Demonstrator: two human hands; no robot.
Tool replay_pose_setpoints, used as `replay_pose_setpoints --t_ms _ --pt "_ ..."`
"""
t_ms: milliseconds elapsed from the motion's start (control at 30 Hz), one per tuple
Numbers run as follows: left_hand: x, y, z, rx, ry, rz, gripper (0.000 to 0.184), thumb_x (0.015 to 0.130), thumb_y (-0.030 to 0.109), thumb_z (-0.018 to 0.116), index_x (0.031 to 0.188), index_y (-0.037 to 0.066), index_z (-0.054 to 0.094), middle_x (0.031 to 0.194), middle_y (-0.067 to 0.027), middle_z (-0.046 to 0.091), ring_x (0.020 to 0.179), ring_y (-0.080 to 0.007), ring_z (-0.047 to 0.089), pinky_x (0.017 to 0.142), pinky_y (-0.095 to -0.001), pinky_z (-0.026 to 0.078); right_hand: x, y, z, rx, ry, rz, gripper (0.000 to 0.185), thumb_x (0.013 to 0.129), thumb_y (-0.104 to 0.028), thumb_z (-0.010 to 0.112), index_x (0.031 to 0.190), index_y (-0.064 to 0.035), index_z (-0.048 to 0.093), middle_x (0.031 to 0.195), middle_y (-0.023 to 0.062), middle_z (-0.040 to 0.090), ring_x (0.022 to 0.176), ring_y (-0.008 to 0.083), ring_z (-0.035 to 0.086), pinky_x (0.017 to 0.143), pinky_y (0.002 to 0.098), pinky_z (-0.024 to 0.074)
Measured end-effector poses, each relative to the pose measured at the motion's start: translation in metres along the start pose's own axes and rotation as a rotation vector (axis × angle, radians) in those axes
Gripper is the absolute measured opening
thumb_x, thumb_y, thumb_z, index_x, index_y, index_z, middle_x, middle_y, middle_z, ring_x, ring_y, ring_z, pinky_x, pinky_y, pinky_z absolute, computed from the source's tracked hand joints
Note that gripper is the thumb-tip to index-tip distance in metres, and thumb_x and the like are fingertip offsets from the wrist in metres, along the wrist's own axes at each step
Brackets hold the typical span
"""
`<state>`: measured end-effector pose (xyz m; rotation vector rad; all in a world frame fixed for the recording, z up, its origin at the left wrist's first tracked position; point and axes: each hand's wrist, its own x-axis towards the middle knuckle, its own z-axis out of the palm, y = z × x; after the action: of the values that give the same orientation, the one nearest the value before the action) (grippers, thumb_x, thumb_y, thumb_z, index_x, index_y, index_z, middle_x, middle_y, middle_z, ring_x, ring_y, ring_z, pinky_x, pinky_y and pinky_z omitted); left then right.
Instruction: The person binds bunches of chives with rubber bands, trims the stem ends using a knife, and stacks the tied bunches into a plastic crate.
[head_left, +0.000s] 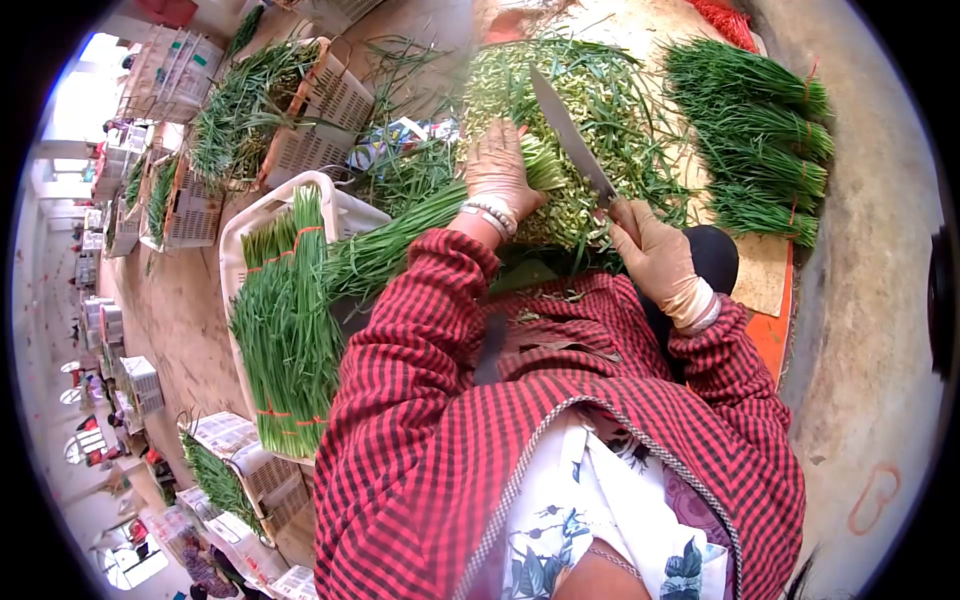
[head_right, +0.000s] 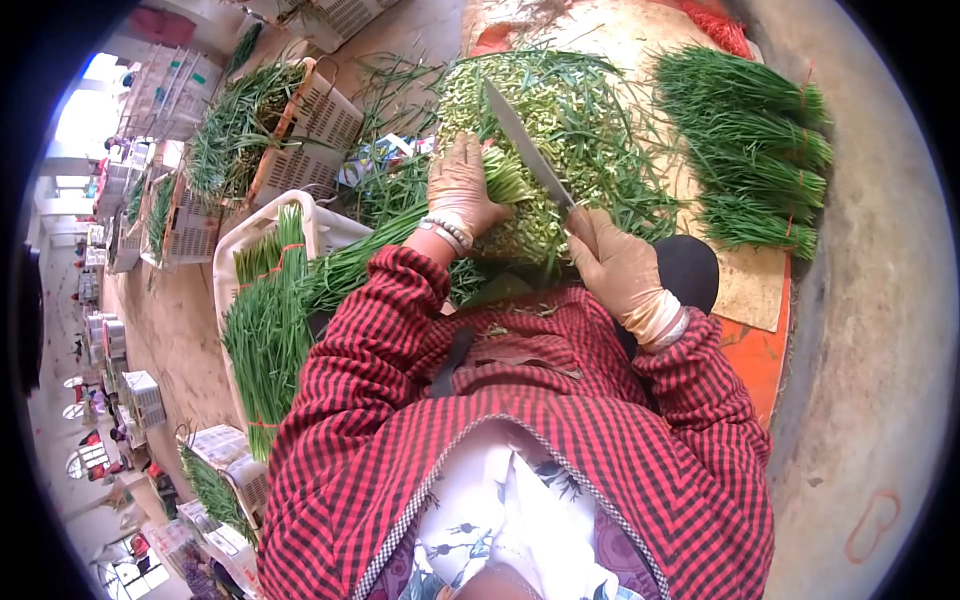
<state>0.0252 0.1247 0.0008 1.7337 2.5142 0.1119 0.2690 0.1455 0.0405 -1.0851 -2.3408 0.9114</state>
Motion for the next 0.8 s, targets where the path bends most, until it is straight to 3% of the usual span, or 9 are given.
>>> replay_pose_setpoints --t_ms 33,67,133,167,200,300,467,533,800 --pt "0.001 0.001 0.0 -0.021 -0.012 0.003 0.118 0.059 0.045 0.086 0.148 -0.002 0.024 0.147 -0.0219 0.038 0.135 -0.0314 0.042 0.11 -0.0411 0.036 -0.001 -0.001 0.002 -0.011 -0.034 0.019 0.029 0.091 -0.025 0.062 0.116 -0.0109 0.056 0.089 0.0167 0.067 0.081 0.0378 0.066 0.068 0.0431 0.0525" --pt "0.004 0.002 -0.001 -0.022 -0.014 -0.001 0.118 0.059 0.045 0.086 0.148 -0.002 0.024 0.147 -0.0219 0.038 0.135 -0.0314 0.042 0.11 -0.0411 0.036 0.0 -0.002 0.004 -0.023 -0.069 0.038 0.028 0.091 -0.025 0.063 0.115 -0.0106 0.056 0.089 0.0165 0.067 0.081 0.0378 0.066 0.067 0.0433 0.0525" --pt "0.009 0.004 -0.005 -0.122 -0.202 -0.131 0.116 0.059 0.041 0.086 0.146 -0.004 0.024 0.132 -0.0208 0.053 0.119 -0.0315 0.056 0.097 -0.0399 0.048 0.002 0.001 0.011 -0.02 -0.073 0.024 0.027 0.091 -0.024 0.063 0.113 -0.0103 0.055 0.089 0.0163 0.067 0.081 0.0374 0.066 0.067 0.0437 0.0525" --pt "0.008 0.005 -0.006 -0.083 -0.174 -0.138 0.104 0.06 0.04 0.085 0.139 -0.003 0.033 0.117 -0.0186 0.061 0.106 -0.0316 0.063 0.088 -0.0398 0.053 0.003 0.001 0.013 -0.127 -0.124 0.055 0.027 0.091 -0.024 0.063 0.113 -0.0104 0.056 0.089 0.0164 0.067 0.081 0.037 0.066 0.067 0.0437 0.0525" --pt "0.009 0.005 -0.008 -0.084 -0.175 -0.147 0.104 0.06 0.04 0.085 0.139 -0.003 0.033 0.117 -0.0186 0.061 0.106 -0.0316 0.063 0.088 -0.0398 0.053 0.006 -0.002 0.013 -0.233 -0.177 0.083 0.026 0.091 -0.023 0.062 0.113 -0.0105 0.056 0.088 0.0165 0.067 0.081 0.0366 0.066 0.067 0.0436 0.0526" --pt "0.011 0.005 -0.007 -0.096 -0.199 -0.162 0.068 0.062 0.037 0.084 0.113 0.003 0.054 0.112 -0.0175 0.063 0.106 -0.0307 0.064 0.088 -0.0412 0.054 0.006 -0.007 0.002 -0.025 -0.112 0.054 0.024 0.092 -0.024 0.061 0.112 -0.0111 0.057 0.085 0.0157 0.067 0.081 0.0366 0.066 0.068 0.0428 0.0524" --pt "0.012 0.006 -0.006 -0.115 -0.198 -0.16 0.062 0.063 0.037 0.083 0.11 0.004 0.059 0.112 -0.0167 0.063 0.106 -0.0306 0.064 0.088 -0.0403 0.054 0.01 -0.014 -0.003 -0.071 -0.15 0.06 0.024 0.092 -0.025 0.061 0.111 -0.011 0.055 0.085 0.0162 0.067 0.08 0.0376 0.065 0.067 0.0438 0.0517" --pt "0.011 0.008 -0.01 -0.078 -0.229 -0.161 0.062 0.063 0.037 0.082 0.11 0.004 0.059 0.111 -0.0158 0.062 0.104 -0.0307 0.064 0.087 -0.0403 0.054 0.012 -0.007 0.004 -0.238 -0.247 0.079 0.023 0.093 -0.026 0.06 0.109 -0.0108 0.053 0.081 0.0176 0.065 0.077 0.0392 0.065 0.065 0.0455 0.051" --pt "0.012 0.005 0.001 -0.081 -0.166 -0.128 0.06 0.063 0.037 0.082 0.108 0.005 0.059 0.106 -0.0143 0.062 0.101 -0.0298 0.064 0.084 -0.0397 0.054 0.009 -0.008 0.002 -0.274 -0.234 0.069 0.026 0.094 -0.028 0.058 0.112 -0.0105 0.052 0.074 0.0188 0.064 0.07 0.0415 0.064 0.063 0.0508 0.0493"
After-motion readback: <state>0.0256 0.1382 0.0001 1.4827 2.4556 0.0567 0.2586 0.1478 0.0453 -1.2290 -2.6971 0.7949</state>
